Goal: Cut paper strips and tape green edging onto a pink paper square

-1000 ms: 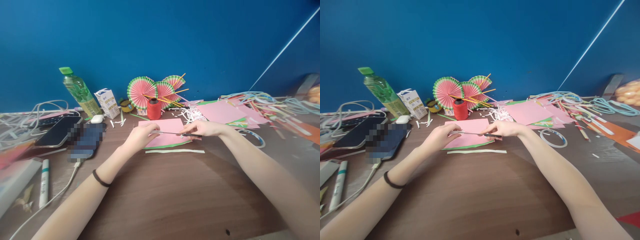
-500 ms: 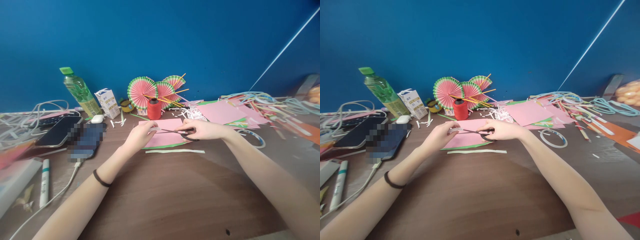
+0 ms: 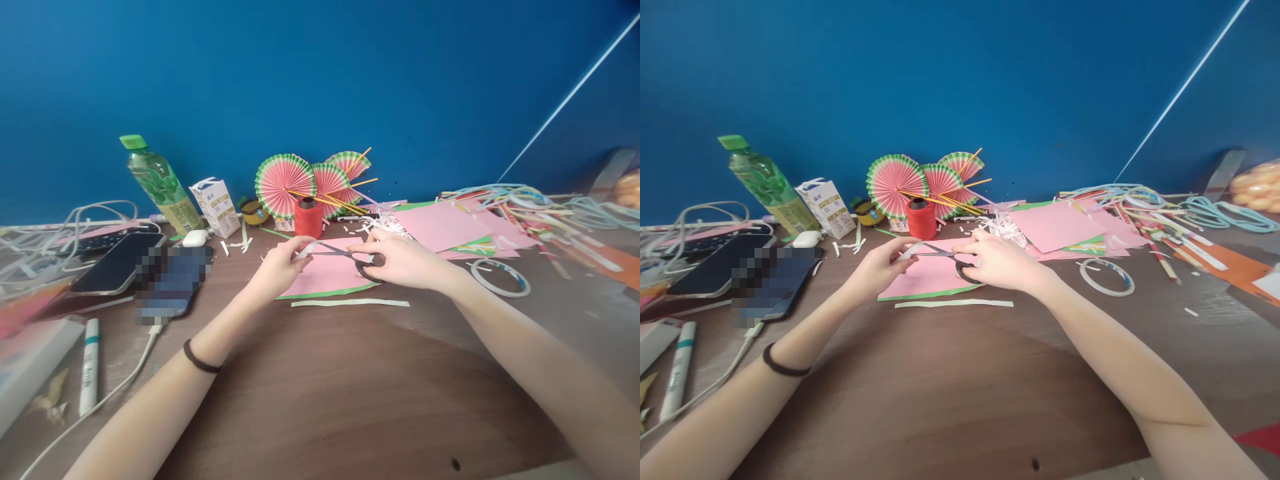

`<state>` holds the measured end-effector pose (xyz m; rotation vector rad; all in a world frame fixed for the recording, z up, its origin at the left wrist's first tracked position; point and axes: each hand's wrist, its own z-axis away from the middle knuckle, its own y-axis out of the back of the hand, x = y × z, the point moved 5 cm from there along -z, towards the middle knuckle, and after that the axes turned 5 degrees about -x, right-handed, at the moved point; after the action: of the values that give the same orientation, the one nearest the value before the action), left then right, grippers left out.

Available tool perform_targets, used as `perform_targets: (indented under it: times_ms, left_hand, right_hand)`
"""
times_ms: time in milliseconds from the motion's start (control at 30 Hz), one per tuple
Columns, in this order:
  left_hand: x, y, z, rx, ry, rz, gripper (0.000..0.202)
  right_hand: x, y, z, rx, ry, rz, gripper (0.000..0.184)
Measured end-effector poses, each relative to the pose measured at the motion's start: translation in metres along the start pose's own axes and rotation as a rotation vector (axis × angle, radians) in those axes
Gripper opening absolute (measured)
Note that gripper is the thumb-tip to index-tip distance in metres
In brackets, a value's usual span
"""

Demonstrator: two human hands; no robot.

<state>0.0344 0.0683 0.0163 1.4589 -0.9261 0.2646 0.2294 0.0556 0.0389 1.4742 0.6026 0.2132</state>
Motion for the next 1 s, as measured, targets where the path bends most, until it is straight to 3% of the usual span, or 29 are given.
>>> perform_targets:
  times_ms: [367, 667, 867, 1000]
  left_hand:
    - [-0.008, -0.003, -0.003, -0.041, 0.001, 0.138, 0.039]
    - [-0.012, 0.006, -0.002, 0.074, 0.106, 0.424, 0.029]
    - [-0.009, 0.003, 0.0, 0.045, 0.123, 0.597, 0.058]
    - [-0.012, -0.002, 0.001, 0.009, 0.238, 0.648, 0.042]
  right_hand:
    - [0.008, -0.002, -0.003, -0.042, -0.015, -0.054, 0.042]
    - [0.038, -0.01, -0.012, -0.006, -0.155, -0.035, 0.044]
    - [0.067, -0.03, -0.02, -0.097, -0.244, 0.076, 0.044]
    - [0.073, -0.031, -0.023, -0.035, -0.226, 0.027, 0.052]
